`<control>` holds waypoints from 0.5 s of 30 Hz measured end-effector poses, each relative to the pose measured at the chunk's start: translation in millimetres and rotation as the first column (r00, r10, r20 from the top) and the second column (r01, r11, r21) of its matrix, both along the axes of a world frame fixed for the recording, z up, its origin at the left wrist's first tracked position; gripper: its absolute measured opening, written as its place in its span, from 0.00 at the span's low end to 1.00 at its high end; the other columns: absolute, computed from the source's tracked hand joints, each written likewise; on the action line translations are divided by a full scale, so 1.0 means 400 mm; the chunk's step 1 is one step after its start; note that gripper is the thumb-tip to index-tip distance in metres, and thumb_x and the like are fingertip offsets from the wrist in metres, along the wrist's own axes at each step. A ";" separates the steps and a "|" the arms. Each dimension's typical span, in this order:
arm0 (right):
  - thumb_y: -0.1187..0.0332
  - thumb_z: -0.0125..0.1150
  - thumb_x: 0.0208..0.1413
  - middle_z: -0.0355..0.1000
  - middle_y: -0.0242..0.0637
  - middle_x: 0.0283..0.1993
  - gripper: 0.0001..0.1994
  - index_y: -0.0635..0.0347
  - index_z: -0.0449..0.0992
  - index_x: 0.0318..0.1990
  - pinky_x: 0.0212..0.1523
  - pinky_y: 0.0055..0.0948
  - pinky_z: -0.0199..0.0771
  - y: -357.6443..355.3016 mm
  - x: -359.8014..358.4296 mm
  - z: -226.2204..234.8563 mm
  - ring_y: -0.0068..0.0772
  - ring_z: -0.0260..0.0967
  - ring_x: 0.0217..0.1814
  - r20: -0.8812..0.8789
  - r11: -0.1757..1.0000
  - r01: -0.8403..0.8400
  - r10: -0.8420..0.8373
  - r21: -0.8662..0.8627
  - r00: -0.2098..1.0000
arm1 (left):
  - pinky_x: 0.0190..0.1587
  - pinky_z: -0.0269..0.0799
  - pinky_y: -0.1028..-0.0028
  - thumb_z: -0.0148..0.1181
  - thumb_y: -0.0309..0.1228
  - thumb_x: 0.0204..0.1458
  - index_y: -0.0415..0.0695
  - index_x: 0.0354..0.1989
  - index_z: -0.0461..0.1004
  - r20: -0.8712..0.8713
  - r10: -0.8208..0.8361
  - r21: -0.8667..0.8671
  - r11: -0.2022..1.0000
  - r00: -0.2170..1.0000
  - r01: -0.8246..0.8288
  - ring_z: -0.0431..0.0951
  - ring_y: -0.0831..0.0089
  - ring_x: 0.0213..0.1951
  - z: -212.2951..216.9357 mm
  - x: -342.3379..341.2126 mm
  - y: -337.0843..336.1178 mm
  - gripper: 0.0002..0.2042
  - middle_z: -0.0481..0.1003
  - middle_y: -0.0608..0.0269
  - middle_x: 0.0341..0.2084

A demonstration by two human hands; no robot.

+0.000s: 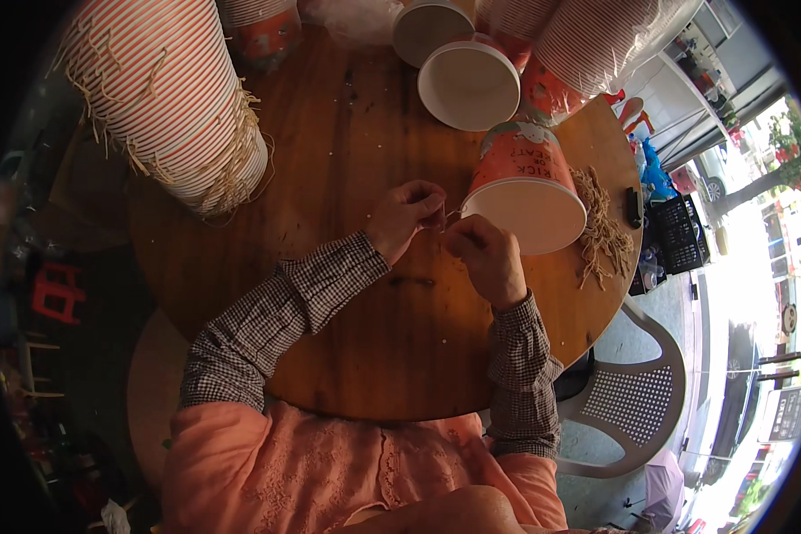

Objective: Threading and knotting rope handles into pre-drilled holes of paper buckets.

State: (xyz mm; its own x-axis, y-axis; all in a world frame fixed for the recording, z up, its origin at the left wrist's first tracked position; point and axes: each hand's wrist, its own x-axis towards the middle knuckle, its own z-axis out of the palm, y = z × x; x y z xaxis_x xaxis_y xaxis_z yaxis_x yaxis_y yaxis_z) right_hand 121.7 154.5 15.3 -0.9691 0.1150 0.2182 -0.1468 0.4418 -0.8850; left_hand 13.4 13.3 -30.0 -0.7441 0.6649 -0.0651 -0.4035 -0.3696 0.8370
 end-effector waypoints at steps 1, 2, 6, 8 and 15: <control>0.74 0.59 0.53 0.75 0.38 0.26 0.04 0.66 0.76 0.34 0.31 0.24 0.72 -0.001 0.001 0.001 0.25 0.72 0.27 0.000 1.000 0.001 -0.001 0.000 1.000 | 0.39 0.74 0.75 0.55 0.27 0.58 0.40 0.40 0.71 0.031 0.025 0.007 1.000 0.999 -0.025 0.74 0.78 0.33 0.002 0.007 0.006 0.05 0.73 0.67 0.30; 0.74 0.59 0.53 0.75 0.37 0.26 0.04 0.66 0.76 0.33 0.32 0.25 0.72 -0.002 0.001 0.003 0.25 0.73 0.28 0.023 0.999 -0.003 0.004 -0.042 1.000 | 0.39 0.73 0.74 0.55 0.27 0.58 0.40 0.40 0.71 0.061 0.049 0.014 0.999 0.997 -0.050 0.74 0.78 0.33 0.004 0.011 0.009 0.05 0.73 0.67 0.30; 0.75 0.61 0.52 0.75 0.38 0.29 0.05 0.67 0.74 0.35 0.34 0.26 0.73 -0.004 -0.002 -0.015 0.27 0.74 0.32 0.029 0.997 0.028 -0.030 0.068 0.999 | 0.40 0.73 0.74 0.55 0.27 0.58 0.41 0.40 0.71 0.081 0.013 0.078 0.997 0.997 -0.019 0.73 0.78 0.33 0.021 0.009 0.002 0.05 0.72 0.67 0.31; 0.75 0.62 0.51 0.75 0.38 0.30 0.07 0.67 0.73 0.36 0.34 0.26 0.74 -0.013 -0.005 -0.021 0.29 0.74 0.32 -0.057 0.994 0.084 -0.081 0.063 0.995 | 0.41 0.73 0.75 0.54 0.27 0.58 0.40 0.40 0.71 0.096 0.037 0.097 0.994 0.995 -0.047 0.73 0.78 0.33 0.024 0.013 0.000 0.05 0.73 0.67 0.32; 0.76 0.59 0.54 0.72 0.35 0.28 0.08 0.69 0.70 0.40 0.22 0.20 0.71 -0.033 -0.006 -0.060 0.21 0.71 0.25 0.107 0.982 0.022 -0.002 -0.189 0.994 | 0.47 0.72 0.75 0.54 0.27 0.59 0.40 0.40 0.71 0.037 0.027 0.099 0.995 0.999 -0.031 0.76 0.75 0.39 0.035 0.005 -0.001 0.05 0.74 0.65 0.33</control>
